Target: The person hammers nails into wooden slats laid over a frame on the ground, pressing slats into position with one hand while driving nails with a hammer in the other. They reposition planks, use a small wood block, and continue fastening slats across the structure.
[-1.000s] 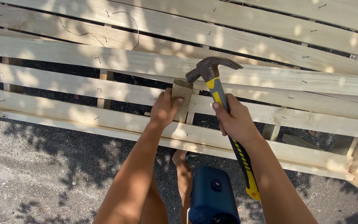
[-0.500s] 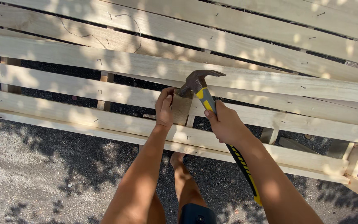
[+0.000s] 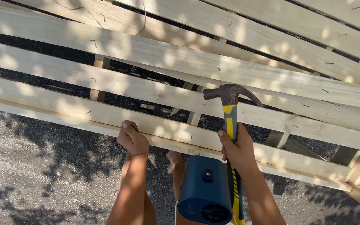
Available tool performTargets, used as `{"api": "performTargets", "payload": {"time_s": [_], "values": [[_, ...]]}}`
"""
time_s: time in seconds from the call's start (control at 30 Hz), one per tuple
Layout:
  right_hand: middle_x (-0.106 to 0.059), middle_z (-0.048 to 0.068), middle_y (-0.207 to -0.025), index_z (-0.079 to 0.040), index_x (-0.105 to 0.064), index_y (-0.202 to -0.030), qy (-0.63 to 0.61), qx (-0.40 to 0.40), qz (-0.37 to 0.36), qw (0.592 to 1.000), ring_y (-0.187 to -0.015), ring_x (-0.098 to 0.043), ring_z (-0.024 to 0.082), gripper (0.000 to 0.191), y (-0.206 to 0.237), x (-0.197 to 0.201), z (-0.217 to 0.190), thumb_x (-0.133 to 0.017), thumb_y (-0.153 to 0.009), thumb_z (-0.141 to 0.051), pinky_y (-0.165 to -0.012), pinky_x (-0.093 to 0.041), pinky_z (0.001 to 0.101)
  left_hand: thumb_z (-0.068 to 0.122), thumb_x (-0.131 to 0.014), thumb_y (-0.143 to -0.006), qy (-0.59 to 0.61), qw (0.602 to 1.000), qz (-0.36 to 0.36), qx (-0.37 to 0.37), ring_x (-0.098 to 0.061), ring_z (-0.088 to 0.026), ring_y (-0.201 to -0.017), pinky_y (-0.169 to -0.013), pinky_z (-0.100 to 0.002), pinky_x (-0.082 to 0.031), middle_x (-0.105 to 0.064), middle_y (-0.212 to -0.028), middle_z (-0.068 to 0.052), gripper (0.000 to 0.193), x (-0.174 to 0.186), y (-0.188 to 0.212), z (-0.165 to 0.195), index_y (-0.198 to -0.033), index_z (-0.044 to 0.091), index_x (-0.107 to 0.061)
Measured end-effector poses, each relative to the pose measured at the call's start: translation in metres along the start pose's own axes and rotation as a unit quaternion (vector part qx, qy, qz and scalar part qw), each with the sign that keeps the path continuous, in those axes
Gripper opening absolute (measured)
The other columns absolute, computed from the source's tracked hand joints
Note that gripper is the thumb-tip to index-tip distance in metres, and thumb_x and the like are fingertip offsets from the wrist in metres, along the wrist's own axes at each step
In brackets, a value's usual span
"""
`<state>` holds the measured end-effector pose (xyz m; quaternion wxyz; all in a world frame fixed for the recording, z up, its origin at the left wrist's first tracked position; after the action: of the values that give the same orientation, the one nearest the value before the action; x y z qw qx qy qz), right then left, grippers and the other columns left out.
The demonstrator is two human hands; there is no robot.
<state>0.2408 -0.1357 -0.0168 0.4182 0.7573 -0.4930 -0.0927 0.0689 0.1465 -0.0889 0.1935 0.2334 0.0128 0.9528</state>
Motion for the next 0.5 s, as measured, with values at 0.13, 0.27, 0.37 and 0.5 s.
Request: {"api": "performTargets", "payload": {"time_s": [0.13,0.27,0.37,0.5], "values": [[-0.055,0.004,-0.063,-0.001,-0.055,-0.106,-0.052,-0.004,0.045,0.998,-0.042,-0.052,0.012,0.025,0.0,-0.013,0.022,-0.071,-0.09,-0.01,-0.037,-0.044,0.0296,0.037,-0.039,-0.115,0.018,1.0,-0.014,-0.005,-0.04,-0.012,-0.059,-0.055,-0.027,-0.033,-0.044,-0.067,-0.003,0.05,0.025,0.026,-0.033,-0.079,0.005,-0.052],[-0.061,0.002,-0.068,0.0,-0.059,-0.102,-0.076,0.046,0.102,0.991,-0.052,-0.06,0.011,0.018,-0.013,-0.03,0.051,-0.071,-0.091,-0.007,-0.046,-0.048,0.0257,0.029,-0.051,-0.107,-0.193,0.957,-0.111,-0.184,-0.055,-0.024,-0.068,-0.064,-0.034,-0.042,-0.058,-0.078,-0.005,0.028,0.004,0.049,-0.015,-0.09,0.01,-0.063],[-0.058,0.003,-0.085,0.001,-0.063,-0.098,-0.016,0.107,0.169,0.98,-0.06,-0.063,0.012,0.017,-0.03,-0.037,0.068,-0.073,-0.085,-0.005,-0.048,-0.052,0.0275,0.028,-0.062,-0.096,-0.306,0.903,-0.12,-0.276,-0.061,-0.025,-0.084,-0.08,-0.046,-0.04,-0.067,-0.089,-0.001,0.014,-0.006,0.056,0.005,-0.092,0.015,-0.068],[-0.065,0.014,-0.09,0.002,-0.068,-0.1,0.173,0.19,0.271,0.928,-0.077,-0.065,0.024,0.024,-0.038,-0.03,0.067,-0.079,-0.08,-0.008,-0.071,-0.053,0.0388,0.029,-0.064,-0.094,-0.317,0.87,-0.223,-0.306,-0.061,-0.025,-0.1,-0.098,-0.05,-0.034,-0.067,-0.108,0.0,0.017,-0.036,0.044,0.009,-0.105,0.017,-0.069]]}}
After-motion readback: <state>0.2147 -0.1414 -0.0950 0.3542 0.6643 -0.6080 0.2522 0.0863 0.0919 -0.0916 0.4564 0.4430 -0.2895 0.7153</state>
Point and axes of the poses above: each hand's wrist, its own y-axis away from the middle knuckle, its own x-axis out of the back of the hand, z = x × y, the point moved 7 cm from there along -y, towards the middle knuckle
